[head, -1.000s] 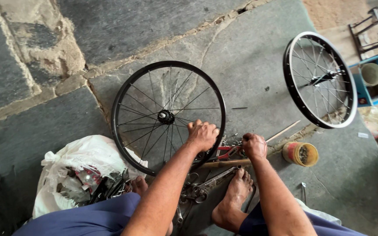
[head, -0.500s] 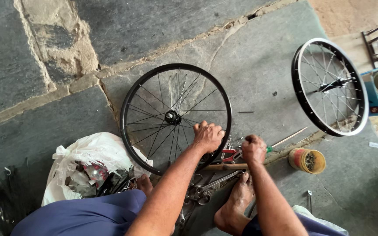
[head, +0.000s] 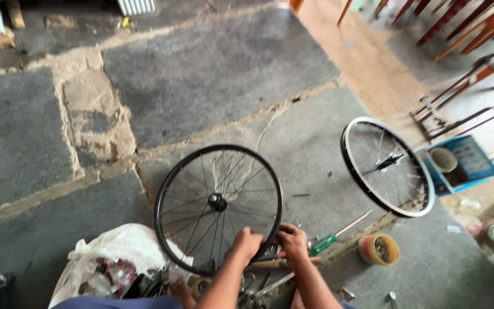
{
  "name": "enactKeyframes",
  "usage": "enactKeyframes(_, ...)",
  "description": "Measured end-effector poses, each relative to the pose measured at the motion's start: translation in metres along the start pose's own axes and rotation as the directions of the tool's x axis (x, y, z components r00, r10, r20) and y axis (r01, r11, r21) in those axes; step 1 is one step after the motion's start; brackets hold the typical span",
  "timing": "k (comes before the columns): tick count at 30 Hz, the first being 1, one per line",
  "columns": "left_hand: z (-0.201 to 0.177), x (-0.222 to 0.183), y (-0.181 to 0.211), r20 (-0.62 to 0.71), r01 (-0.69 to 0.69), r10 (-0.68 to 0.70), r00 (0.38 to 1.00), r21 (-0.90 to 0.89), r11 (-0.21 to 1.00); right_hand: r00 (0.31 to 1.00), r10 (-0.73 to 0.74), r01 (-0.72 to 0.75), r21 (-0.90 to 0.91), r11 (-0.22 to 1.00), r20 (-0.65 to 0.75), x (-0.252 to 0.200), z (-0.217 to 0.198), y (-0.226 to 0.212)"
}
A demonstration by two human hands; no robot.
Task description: The person threads spokes through the hub and into the rim of a bicycle wheel by hand, occasionally using a tool to adjust or secure them.
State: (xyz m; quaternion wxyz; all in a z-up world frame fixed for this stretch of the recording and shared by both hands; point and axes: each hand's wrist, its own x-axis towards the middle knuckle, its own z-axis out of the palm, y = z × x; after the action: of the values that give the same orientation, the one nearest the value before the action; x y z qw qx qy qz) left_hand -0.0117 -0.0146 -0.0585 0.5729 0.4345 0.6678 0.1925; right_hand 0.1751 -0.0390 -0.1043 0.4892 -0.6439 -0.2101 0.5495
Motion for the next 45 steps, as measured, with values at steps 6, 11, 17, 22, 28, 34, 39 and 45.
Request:
enactKeyframes(6, -0.004, -0.008, -0.024, -0.072, -0.165, 0.164, 0.984, -0.009, 0.986, 0.994, -0.101, 0.083, -0.309, 0.947, -0.042, -0.036, 0.027, -0.042)
enactKeyframes(11, 0.028, 0.004, -0.026, -0.195, -0.262, 0.228, 0.954, -0.169, 0.950, 0.973, -0.155, -0.013, -0.706, 0.708, -0.173, -0.074, 0.024, -0.072)
enactKeyframes(17, 0.047, 0.012, -0.012, -0.217, -0.264, 0.206, 0.954, -0.289, 0.920, 0.960, -0.280, 0.274, -0.185, 0.944, -0.010, -0.069, 0.010, -0.041)
enactKeyframes(22, 0.056, 0.020, -0.014, -0.241, -0.305, 0.242, 0.940, -0.273, 0.913, 0.977, -0.212, 0.206, -0.185, 0.961, -0.013, -0.070, 0.010, -0.044)
enactKeyframes(28, 0.050, 0.003, -0.003, -0.198, -0.226, 0.168, 0.966, -0.322, 0.919, 0.923, -0.384, 0.383, -0.069, 0.921, -0.003, -0.071, 0.013, -0.037)
enactKeyframes(34, 0.050, 0.000, -0.001, -0.191, -0.230, 0.173, 0.966, -0.341, 0.912, 0.936, -0.351, 0.344, -0.139, 0.929, -0.028, -0.068, 0.010, -0.036)
enactKeyframes(39, 0.056, 0.002, -0.003, -0.191, -0.246, 0.185, 0.964, -0.377, 0.893, 0.940, -0.341, 0.341, -0.182, 0.922, 0.029, -0.061, 0.001, -0.024)
enactKeyframes(45, 0.050, -0.004, 0.006, -0.165, -0.212, 0.163, 0.973, -0.343, 0.915, 0.953, -0.293, 0.276, -0.185, 0.943, -0.073, -0.068, 0.009, -0.038)
